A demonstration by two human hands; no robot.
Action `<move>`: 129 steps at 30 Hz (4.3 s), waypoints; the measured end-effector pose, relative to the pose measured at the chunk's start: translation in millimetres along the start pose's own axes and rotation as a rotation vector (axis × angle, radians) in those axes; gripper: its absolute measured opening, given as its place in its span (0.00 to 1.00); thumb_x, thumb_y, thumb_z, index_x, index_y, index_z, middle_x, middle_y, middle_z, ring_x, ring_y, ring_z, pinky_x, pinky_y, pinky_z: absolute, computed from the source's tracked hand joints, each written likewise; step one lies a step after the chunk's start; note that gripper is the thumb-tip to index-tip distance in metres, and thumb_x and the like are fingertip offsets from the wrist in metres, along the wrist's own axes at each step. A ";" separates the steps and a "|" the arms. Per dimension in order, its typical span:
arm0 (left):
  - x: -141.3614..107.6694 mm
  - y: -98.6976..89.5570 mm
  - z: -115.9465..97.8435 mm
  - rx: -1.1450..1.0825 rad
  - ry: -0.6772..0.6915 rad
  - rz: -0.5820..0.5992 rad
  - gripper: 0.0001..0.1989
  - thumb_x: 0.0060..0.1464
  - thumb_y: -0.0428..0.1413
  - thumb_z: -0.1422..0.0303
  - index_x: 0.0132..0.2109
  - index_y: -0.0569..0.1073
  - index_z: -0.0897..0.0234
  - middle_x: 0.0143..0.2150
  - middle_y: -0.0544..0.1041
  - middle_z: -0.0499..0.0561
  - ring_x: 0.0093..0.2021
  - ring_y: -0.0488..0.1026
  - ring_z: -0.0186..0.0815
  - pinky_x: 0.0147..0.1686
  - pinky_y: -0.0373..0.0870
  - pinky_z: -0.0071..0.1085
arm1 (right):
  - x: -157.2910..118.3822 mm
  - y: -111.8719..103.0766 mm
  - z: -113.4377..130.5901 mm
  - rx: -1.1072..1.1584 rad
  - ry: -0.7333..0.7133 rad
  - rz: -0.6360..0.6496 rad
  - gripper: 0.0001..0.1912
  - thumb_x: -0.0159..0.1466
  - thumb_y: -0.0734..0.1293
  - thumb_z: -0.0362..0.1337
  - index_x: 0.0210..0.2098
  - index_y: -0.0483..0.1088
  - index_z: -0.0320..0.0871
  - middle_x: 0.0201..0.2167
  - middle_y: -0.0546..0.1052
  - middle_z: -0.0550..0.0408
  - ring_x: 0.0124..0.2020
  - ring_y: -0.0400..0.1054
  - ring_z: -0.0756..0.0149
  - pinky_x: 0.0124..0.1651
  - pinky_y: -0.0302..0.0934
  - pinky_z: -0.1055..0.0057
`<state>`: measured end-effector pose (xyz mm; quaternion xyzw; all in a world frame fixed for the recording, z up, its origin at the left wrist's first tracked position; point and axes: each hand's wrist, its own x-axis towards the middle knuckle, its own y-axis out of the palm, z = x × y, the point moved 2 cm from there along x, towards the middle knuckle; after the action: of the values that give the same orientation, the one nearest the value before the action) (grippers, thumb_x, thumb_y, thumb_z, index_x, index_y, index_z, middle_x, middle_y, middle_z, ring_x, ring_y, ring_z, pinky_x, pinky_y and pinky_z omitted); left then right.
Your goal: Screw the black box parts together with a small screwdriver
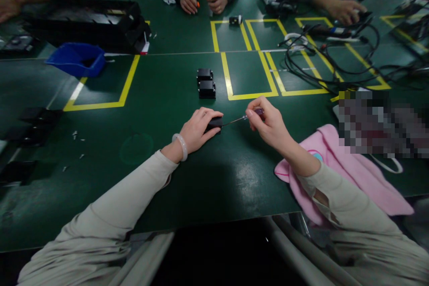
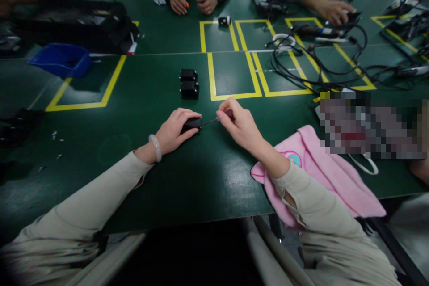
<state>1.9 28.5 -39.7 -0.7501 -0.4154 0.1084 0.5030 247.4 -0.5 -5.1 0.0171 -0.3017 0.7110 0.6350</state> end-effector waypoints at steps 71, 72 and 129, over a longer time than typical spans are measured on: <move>-0.2 0.3 1.0 -0.002 0.025 -0.013 0.20 0.70 0.55 0.64 0.65 0.69 0.62 0.59 0.72 0.59 0.61 0.70 0.49 0.63 0.69 0.50 | -0.6 0.2 -1.2 0.005 -0.027 -0.006 0.13 0.75 0.64 0.48 0.40 0.65 0.47 0.27 0.69 0.61 0.26 0.65 0.70 0.31 0.56 0.69; -0.2 0.3 0.8 -0.002 0.026 -0.012 0.20 0.70 0.55 0.64 0.65 0.69 0.62 0.59 0.72 0.60 0.61 0.70 0.49 0.63 0.69 0.51 | -0.6 0.2 -1.2 0.001 -0.028 -0.004 0.13 0.75 0.64 0.48 0.39 0.65 0.47 0.26 0.68 0.61 0.26 0.64 0.70 0.31 0.56 0.68; 0.0 -1.1 -0.9 -0.009 0.009 -0.006 0.20 0.70 0.54 0.63 0.64 0.68 0.61 0.59 0.72 0.59 0.61 0.70 0.49 0.63 0.68 0.51 | 0.0 0.0 1.9 -0.004 -0.006 -0.015 0.09 0.74 0.65 0.44 0.41 0.65 0.47 0.28 0.69 0.60 0.27 0.66 0.68 0.31 0.57 0.68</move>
<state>1.9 28.1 -38.3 -0.7515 -0.4160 0.1016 0.5018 246.7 -1.3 -3.5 0.0200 -0.3048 0.7055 0.6395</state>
